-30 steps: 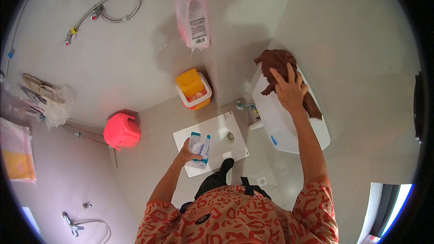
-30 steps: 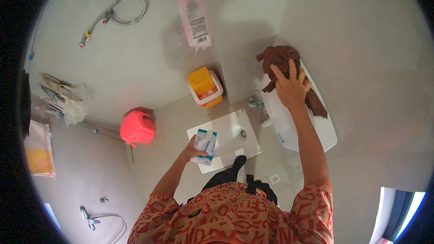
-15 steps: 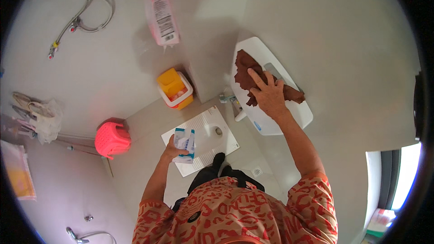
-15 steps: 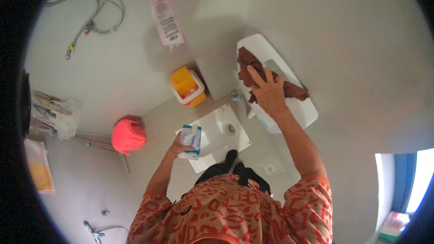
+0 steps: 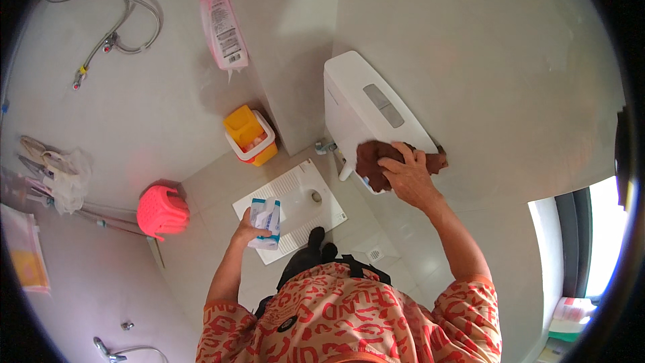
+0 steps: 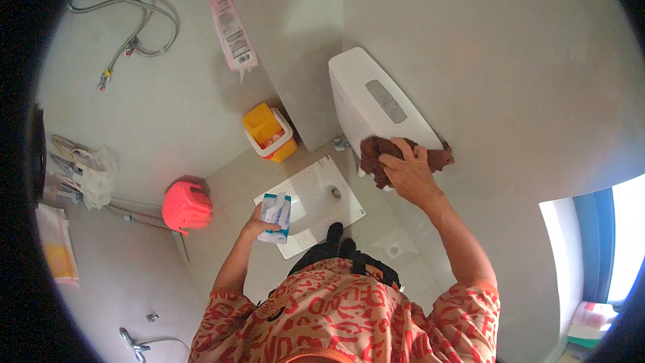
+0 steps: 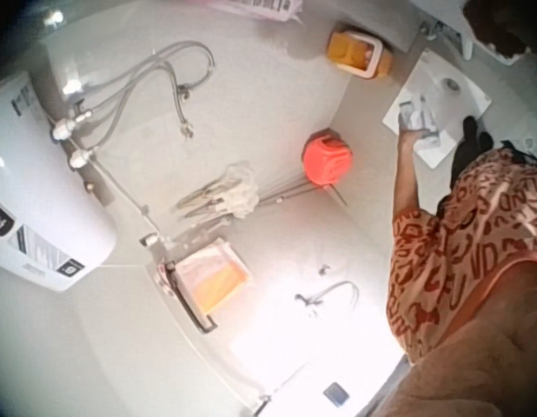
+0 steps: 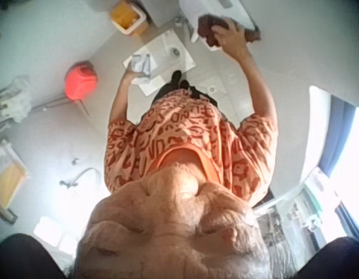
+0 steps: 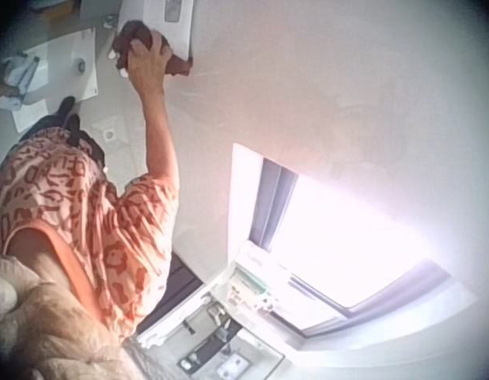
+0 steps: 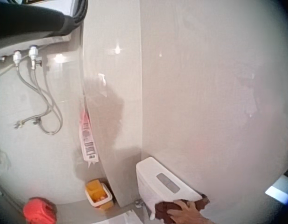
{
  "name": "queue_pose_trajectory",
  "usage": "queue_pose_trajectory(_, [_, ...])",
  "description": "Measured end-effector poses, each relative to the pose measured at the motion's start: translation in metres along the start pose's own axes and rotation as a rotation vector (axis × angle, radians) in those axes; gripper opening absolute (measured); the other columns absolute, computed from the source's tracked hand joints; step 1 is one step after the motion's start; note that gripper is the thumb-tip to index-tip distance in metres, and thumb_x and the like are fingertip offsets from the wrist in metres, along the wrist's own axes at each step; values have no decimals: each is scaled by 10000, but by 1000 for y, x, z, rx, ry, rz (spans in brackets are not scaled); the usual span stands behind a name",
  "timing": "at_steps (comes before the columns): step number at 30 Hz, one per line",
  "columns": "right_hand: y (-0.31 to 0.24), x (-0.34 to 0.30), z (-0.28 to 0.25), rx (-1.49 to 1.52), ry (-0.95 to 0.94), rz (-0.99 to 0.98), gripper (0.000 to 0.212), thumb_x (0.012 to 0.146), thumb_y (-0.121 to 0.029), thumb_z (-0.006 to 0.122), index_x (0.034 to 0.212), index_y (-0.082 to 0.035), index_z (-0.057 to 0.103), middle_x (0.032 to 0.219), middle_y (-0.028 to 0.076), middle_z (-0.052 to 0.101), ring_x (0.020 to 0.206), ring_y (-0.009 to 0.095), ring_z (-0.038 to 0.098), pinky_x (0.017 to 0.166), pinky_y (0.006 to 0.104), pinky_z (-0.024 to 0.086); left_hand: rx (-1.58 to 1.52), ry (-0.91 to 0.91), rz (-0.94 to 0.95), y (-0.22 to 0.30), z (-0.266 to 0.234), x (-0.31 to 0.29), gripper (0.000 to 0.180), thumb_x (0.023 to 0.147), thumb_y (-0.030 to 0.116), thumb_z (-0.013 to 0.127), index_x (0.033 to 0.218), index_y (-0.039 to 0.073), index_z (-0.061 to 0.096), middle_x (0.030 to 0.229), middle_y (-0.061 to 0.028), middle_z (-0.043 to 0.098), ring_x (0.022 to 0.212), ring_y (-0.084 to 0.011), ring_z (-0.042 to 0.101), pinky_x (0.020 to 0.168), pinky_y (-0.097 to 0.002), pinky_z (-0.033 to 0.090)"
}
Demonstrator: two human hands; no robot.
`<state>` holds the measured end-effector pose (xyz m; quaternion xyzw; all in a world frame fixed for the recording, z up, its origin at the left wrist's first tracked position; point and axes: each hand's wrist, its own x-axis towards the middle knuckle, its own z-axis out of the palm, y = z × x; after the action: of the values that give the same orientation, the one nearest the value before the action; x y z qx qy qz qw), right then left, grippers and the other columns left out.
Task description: The person cleans a bathroom window sill and adjacent wall using a brown cloth. They systematically move several bottles of liquid soap and lotion aside to wipe the sill, then return them to their original positions. The person also wipes the wall area above a toilet paper dispenser.
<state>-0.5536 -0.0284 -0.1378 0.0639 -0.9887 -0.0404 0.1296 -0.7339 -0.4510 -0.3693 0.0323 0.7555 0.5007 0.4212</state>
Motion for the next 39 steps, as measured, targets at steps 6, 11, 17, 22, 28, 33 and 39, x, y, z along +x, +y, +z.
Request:
queue_pose_trajectory(6, [35, -28, -55, 489, -23, 148, 59, 667, -13, 637, 726, -10, 640, 1024, 38, 589, 1071, 351, 496, 823, 452, 461, 40, 68, -3, -18, -5, -22, 1054, 470, -12, 865, 1383, 31, 339, 1241, -120, 583, 1159, -272, 563, 998, -396, 457])
queue_pose_trajectory(11, [17, -1, -48, 27, 236, 296, 252, 760, -38, 645, 1012, -53, 631, 1263, 100, 492, 1111, 373, 473, 866, 473, 467, -81, 93, -51, -34, -6, -33, 1038, 475, -21, 863, 1374, 30, 345, 1228, -119, 588, 1139, -273, 575, 976, -404, 476])
queue_pose_trajectory(17, [14, 3, 2, 28, 117, 383, 461, 871, -181, 621, 1310, -136, 488, 1403, 99, 405, 1252, 378, 385, 953, 503, 378, -156, 123, -46, 3, 2, -55, 1037, 438, -15, 872, 1344, 27, 370, 1199, -119, 604, 1131, -278, 576, 975, -397, 471])
queue_pose_trajectory(22, [24, 41, 11, -18, 118, 287, 439, 884, -201, 611, 1306, -145, 501, 1409, 87, 408, 1277, 357, 377, 953, 483, 379, -118, 105, 33, -33, -12, -37, 996, 427, -22, 869, 1308, 36, 407, 1179, -112, 608, 1116, -278, 581, 977, -399, 469])
queue_pose_trajectory(28, [29, 80, 19, 47, 123, 160, 414, 884, -211, 607, 1287, -162, 528, 1409, 67, 419, 1291, 350, 370, 956, 477, 375, -35, 200, -19, -42, -22, -23, 995, 417, -15, 872, 1298, 43, 412, 1167, -106, 602, 1109, -273, 577, 973, -408, 472])
queue_pose_trajectory(33, [47, 124, 44, 36, 174, 207, 399, 905, -224, 572, 1295, -151, 526, 1400, 66, 436, 1295, 340, 366, 969, 475, 364, 46, 275, -3, -28, -43, 14, 1062, 389, 23, 882, 1319, 40, 369, 1138, -100, 603, 1102, -270, 576, 953, -410, 481])
queue_pose_trajectory(39, [58, 149, 62, 4, 141, 387, 396, 923, -201, 550, 1314, -148, 518, 1413, 64, 424, 1294, 334, 364, 1012, 497, 344, 795, 186, -80, 27, -84, 93, 1215, 499, 259, 865, 1486, 295, 157, 1243, -215, 552, 1134, -396, 571, 942, -466, 485])
